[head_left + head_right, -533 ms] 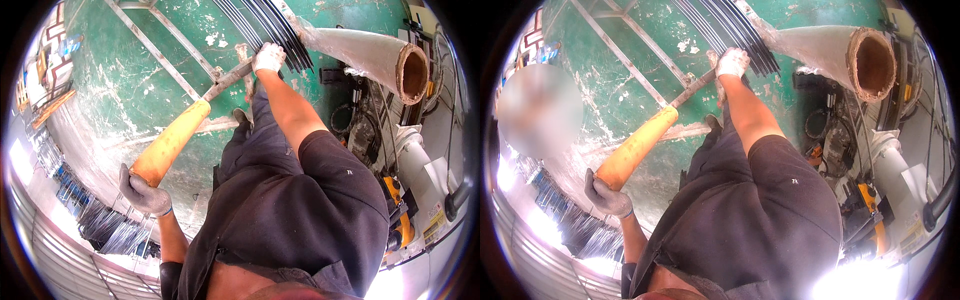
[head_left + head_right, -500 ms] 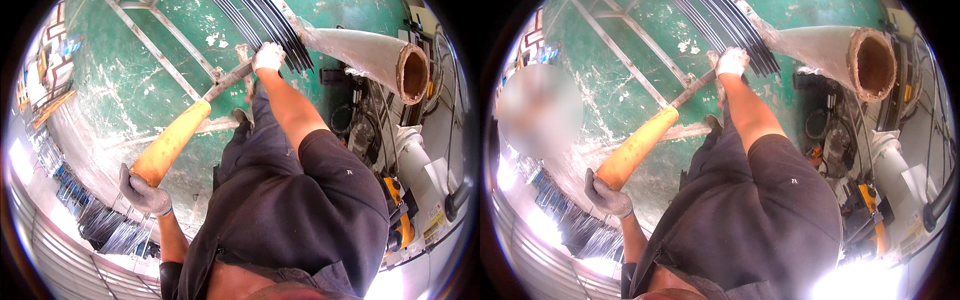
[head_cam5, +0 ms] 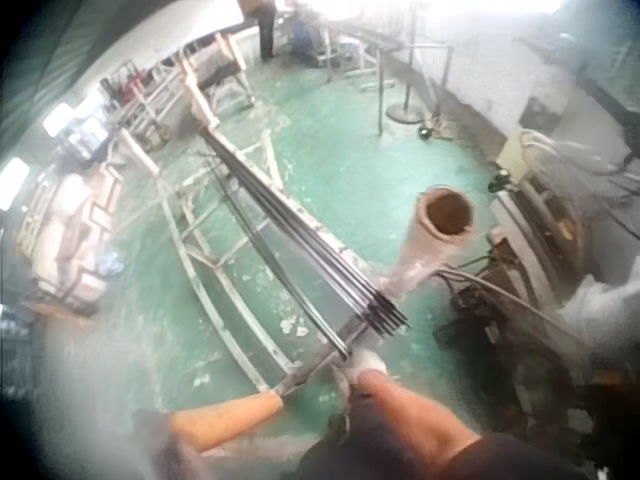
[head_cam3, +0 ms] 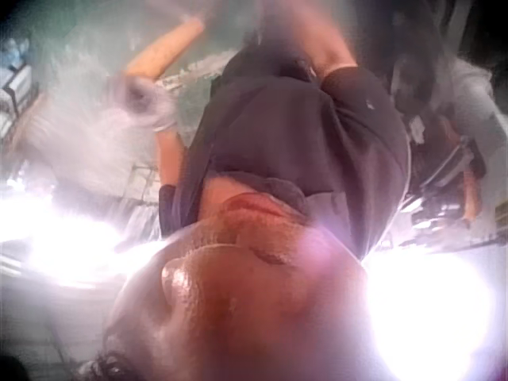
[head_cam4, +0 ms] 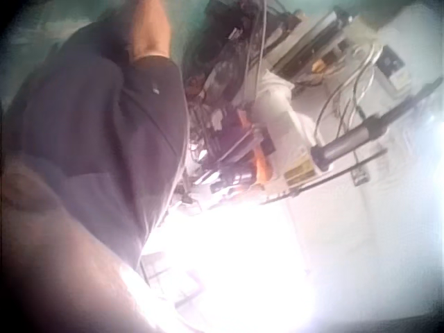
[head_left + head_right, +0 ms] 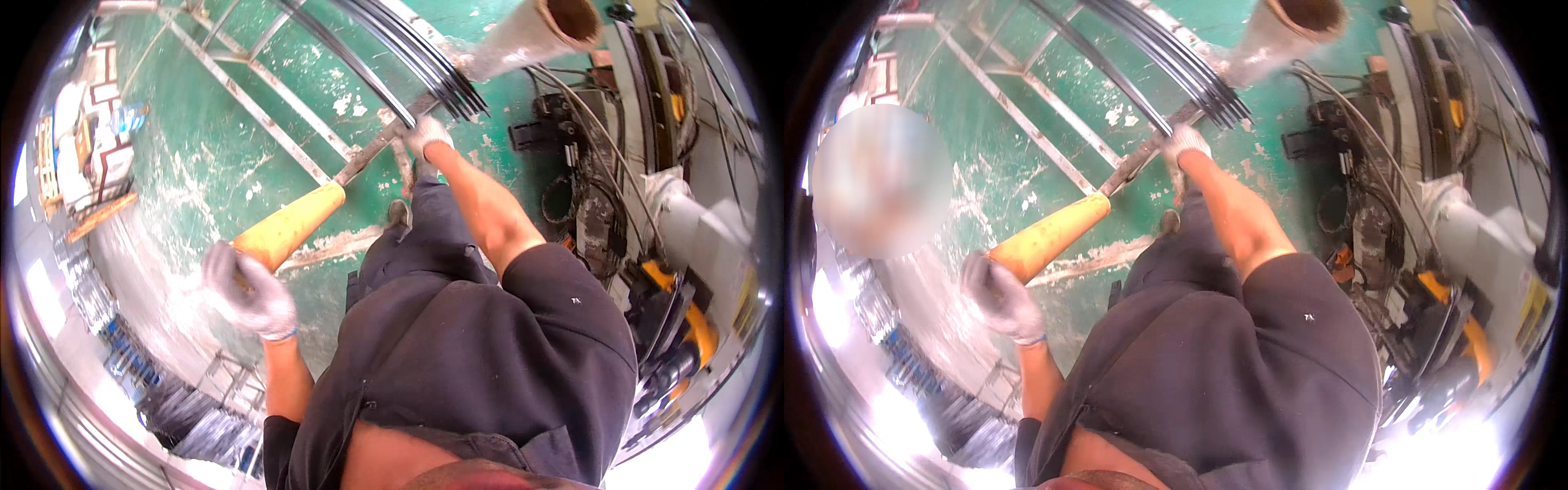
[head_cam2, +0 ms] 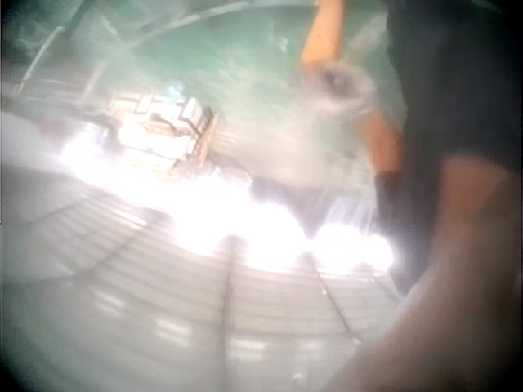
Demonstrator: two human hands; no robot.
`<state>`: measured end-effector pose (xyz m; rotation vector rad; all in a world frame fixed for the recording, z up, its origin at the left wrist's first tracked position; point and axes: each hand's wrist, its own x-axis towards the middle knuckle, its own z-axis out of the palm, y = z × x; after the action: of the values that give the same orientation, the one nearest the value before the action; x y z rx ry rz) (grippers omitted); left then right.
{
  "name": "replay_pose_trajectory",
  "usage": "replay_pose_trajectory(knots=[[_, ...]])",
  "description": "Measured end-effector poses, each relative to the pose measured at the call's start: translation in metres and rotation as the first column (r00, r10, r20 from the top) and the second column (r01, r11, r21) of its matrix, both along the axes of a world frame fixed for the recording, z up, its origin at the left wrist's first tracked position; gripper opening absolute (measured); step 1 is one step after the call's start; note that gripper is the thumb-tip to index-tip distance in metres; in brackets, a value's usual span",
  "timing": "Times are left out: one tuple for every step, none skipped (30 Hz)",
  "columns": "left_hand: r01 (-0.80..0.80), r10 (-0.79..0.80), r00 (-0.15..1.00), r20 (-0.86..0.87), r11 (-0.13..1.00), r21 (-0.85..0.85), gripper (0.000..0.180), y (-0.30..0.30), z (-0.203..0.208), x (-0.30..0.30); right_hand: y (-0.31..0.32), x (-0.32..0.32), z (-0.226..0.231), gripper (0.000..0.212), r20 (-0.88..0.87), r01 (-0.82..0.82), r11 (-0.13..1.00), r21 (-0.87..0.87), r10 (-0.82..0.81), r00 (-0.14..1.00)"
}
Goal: The person picks up metal strips from a rack and inserts them into a machine to be bent, then removes the finished frames and places them on another rack.
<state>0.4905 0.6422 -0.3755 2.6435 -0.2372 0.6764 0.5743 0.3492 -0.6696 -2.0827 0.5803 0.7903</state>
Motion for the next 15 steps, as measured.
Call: replay_pose_trajectory(knots=[[0.137, -0.136, 0.991, 0.012, 0.99, -0.022, 0.02, -0.016, 0.006, -0.007, -0.006, -0.03, -0.004, 0.057, -0.055, -0.013, 1.0, -0.001, 0.013, 0.998], [0.268, -0.267, 0.963, 0.024, 0.962, -0.051, 0.021, -0.028, 0.01, -0.016, -0.011, -0.059, 0.014, 0.055, -0.118, -0.016, 1.0, -0.021, 0.013, 0.993], [0.387, -0.39, 0.921, -0.005, 0.915, -0.118, 0.022, -0.045, 0.014, -0.027, -0.016, -0.094, 0.036, 0.052, -0.181, -0.018, 0.999, -0.034, 0.012, 0.983], [0.413, -0.446, 0.891, -0.086, 0.875, -0.251, 0.022, -0.06, 0.01, -0.04, -0.019, -0.139, 0.039, 0.052, -0.092, 0.004, 0.997, -0.08, -0.011, 0.996], [0.434, -0.522, 0.838, -0.158, 0.815, -0.384, 0.022, -0.07, -0.002, -0.05, -0.023, -0.187, 0.039, 0.051, -0.003, 0.041, 0.991, -0.13, -0.042, 0.999], [0.313, -0.518, 0.796, -0.313, 0.794, -0.521, 0.019, -0.075, -0.02, -0.06, -0.026, -0.224, 0.066, 0.05, -0.035, 0.037, 0.985, -0.168, -0.043, 0.998], [0.17, -0.531, 0.711, -0.461, 0.766, -0.619, 0.016, -0.076, -0.047, -0.07, -0.027, -0.262, 0.097, 0.049, -0.07, 0.037, 0.978, -0.204, -0.052, 0.996], [0.08, -0.547, 0.636, -0.544, 0.748, -0.659, 0.019, -0.071, -0.081, -0.072, -0.026, -0.304, 0.115, 0.048, -0.085, 0.056, 0.971, -0.232, -0.078, 0.993], [-0.015, -0.561, 0.547, -0.621, 0.735, -0.678, 0.024, -0.065, -0.119, -0.07, -0.024, -0.347, 0.132, 0.048, -0.101, 0.073, 0.964, -0.257, -0.102, 0.99], [-0.34, -0.602, 0.448, -0.661, 0.569, -0.748, 0.03, -0.059, -0.164, -0.071, -0.021, -0.393, 0.163, 0.047, -0.118, 0.056, 0.957, -0.285, -0.093, 0.989], [-0.631, -0.668, 0.334, -0.665, 0.365, -0.684, 0.038, -0.057, -0.202, -0.07, -0.015, -0.44, 0.197, 0.046, -0.134, 0.051, 0.947, -0.316, -0.098, 0.986], [-0.747, -0.796, 0.201, -0.57, 0.252, -0.615, 0.053, -0.062, -0.228, -0.069, -0.013, -0.479, 0.214, 0.043, -0.134, 0.056, 0.943, -0.328, -0.105, 0.985], [-0.787, -0.903, 0.242, -0.354, 0.03, -0.616, 0.051, -0.106, -0.171, -0.077, -0.004, -0.516, 0.221, 0.042, -0.145, 0.092, 0.935, -0.344, -0.149, 0.978], [-0.828, -0.905, 0.202, -0.375, 0.046, -0.558, 0.048, -0.111, -0.179, -0.079, 0.005, -0.55, 0.231, 0.04, -0.126, 0.116, 0.924, -0.365, -0.173, 0.977], [-0.865, -0.903, 0.164, -0.397, 0.062, -0.498, 0.046, -0.114, -0.195, -0.077, 0.013, -0.581, 0.24, 0.038, -0.109, 0.137, 0.912, -0.387, -0.192, 0.975]])
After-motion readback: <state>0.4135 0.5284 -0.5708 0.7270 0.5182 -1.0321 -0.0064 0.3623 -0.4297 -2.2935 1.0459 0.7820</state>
